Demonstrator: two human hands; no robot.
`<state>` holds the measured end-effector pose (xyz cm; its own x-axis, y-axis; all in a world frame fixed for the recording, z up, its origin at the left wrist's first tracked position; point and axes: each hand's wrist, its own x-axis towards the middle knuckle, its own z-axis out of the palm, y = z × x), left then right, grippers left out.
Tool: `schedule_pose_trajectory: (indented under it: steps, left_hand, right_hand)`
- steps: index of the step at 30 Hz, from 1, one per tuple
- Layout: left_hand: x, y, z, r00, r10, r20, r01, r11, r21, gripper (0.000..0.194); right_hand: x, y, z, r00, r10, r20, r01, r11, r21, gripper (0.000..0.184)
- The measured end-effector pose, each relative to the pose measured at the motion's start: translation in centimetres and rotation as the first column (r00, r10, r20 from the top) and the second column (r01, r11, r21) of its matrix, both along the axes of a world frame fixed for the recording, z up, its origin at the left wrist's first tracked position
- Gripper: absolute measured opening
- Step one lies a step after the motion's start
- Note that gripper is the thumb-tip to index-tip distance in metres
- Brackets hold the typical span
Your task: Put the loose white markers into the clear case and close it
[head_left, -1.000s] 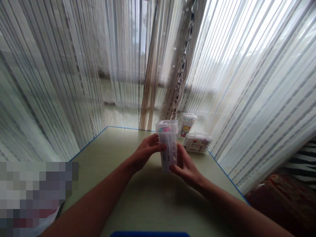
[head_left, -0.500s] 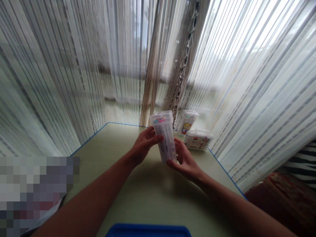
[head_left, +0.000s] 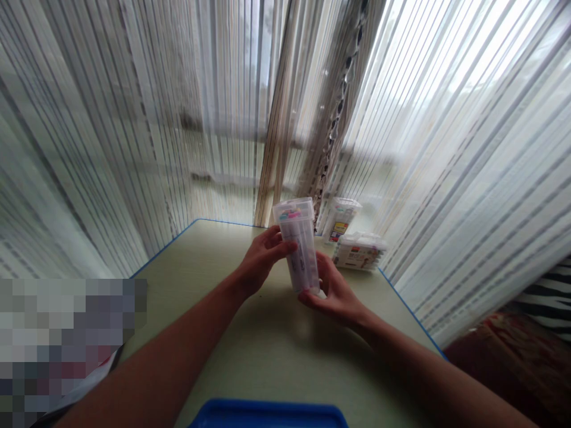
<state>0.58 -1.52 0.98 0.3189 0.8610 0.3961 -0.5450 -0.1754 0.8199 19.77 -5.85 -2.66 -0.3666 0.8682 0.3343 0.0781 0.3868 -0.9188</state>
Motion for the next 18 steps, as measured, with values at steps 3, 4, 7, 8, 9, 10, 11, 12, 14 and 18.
schedule_pose_trajectory:
  steps: [3, 4, 7, 8, 9, 10, 11, 12, 14, 18]
  left_hand:
    - [0.01, -0.06, 0.08, 1.0, 0.009, 0.006, -0.009, 1.0, -0.014, 0.037]
    - [0.02, -0.1, 0.13, 1.0, 0.013, 0.008, -0.012, 1.0, -0.018, 0.037]
    - [0.05, -0.23, 0.26, 1.0, 0.017, 0.012, -0.016, 0.999, -0.028, 0.038]
    - [0.06, -0.26, 0.28, 1.0, 0.016, 0.011, -0.016, 0.999, -0.03, 0.039]
    - [0.07, -0.29, 0.27, 1.0, 0.015, 0.008, -0.015, 0.999, -0.03, 0.039]
    - [0.08, -0.3, 0.25, 1.0, 0.015, 0.001, -0.015, 0.999, -0.03, 0.04]
    - [0.09, -0.3, 0.2, 1.0, 0.016, -0.008, -0.016, 0.999, -0.03, 0.04]
    - [0.1, -0.29, 0.14, 1.0, 0.016, -0.019, -0.017, 0.999, -0.029, 0.041]
    - [0.13, -0.25, -0.03, 0.999, 0.014, -0.041, -0.015, 1.0, -0.027, 0.042]
    - [0.26, -0.11, -0.41, 0.998, -0.004, -0.068, 0.002, 1.0, -0.022, 0.042]
  right_hand:
    - [-0.05, 0.0, 0.07, 1.0, 0.003, 0.013, -0.002, 1.0, -0.009, 0.084]
    - [-0.06, 0.01, 0.07, 1.0, 0.0, 0.023, 0.001, 1.0, -0.014, 0.085]
    - [-0.06, 0.1, 0.0, 0.998, -0.017, 0.055, 0.018, 1.0, -0.02, 0.089]
    - [-0.06, 0.13, -0.04, 0.998, -0.022, 0.06, 0.023, 1.0, -0.019, 0.09]
    - [-0.04, 0.17, -0.07, 0.998, -0.025, 0.059, 0.026, 1.0, -0.016, 0.09]
    - [-0.03, 0.21, -0.1, 0.998, -0.03, 0.055, 0.031, 0.999, -0.015, 0.089]
    - [-0.01, 0.25, -0.12, 0.998, -0.037, 0.049, 0.037, 0.999, -0.015, 0.089]
    - [0.0, 0.28, -0.14, 0.998, -0.045, 0.042, 0.046, 0.999, -0.014, 0.088]
    - [0.04, 0.34, -0.16, 0.997, -0.066, 0.034, 0.067, 0.998, -0.012, 0.085]
    - [0.09, 0.47, -0.2, 0.993, -0.114, 0.036, 0.113, 0.993, 0.018, 0.079]
